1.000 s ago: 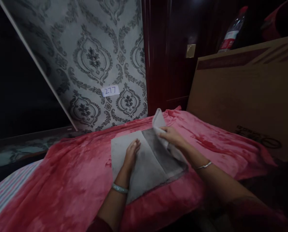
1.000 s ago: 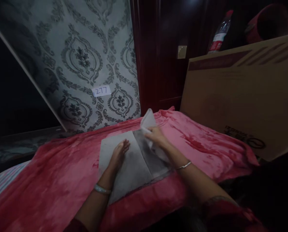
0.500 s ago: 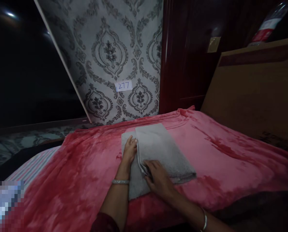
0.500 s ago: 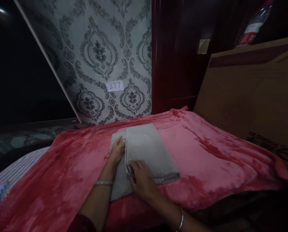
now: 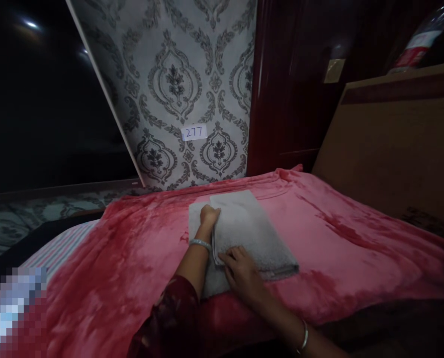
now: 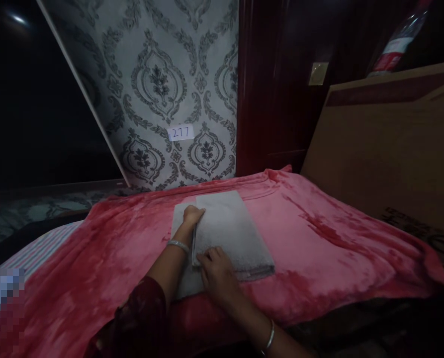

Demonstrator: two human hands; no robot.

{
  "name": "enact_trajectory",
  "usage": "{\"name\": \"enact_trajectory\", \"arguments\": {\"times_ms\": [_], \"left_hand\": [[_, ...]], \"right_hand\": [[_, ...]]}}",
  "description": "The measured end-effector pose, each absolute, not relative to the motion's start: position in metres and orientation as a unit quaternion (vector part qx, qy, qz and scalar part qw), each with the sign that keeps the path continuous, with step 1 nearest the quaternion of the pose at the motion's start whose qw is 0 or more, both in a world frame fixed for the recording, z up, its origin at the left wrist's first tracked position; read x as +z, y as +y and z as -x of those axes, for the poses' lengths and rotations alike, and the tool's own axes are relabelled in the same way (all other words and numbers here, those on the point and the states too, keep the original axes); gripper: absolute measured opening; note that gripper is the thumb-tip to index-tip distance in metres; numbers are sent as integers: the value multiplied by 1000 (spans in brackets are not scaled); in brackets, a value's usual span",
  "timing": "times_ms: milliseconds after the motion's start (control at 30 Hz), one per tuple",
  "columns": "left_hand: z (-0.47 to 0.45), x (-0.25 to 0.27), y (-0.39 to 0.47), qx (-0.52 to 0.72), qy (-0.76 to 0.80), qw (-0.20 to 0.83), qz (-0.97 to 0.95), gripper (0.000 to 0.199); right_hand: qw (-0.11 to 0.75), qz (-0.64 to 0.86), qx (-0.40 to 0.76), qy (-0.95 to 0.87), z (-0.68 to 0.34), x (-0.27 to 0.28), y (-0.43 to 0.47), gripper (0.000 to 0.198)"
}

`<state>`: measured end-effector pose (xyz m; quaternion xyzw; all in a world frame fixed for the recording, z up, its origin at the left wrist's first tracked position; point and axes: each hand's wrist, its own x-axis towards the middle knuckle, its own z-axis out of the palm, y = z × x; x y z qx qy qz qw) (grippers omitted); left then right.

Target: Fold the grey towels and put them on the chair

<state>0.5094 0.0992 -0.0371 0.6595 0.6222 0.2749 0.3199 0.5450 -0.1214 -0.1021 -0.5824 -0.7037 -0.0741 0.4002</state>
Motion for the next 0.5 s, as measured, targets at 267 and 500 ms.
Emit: {"name": "enact_trajectory", "arguments": {"times_ms": [267, 500], "left_hand": [[-509, -34, 101, 269, 639, 321, -645, 31], [-508, -38, 106, 266, 652, 352, -617, 35]], "right_hand": [[419, 567, -72, -706, -546, -105, -123, 40], [521, 504, -64, -686, -550, -107, -123, 31]]}}
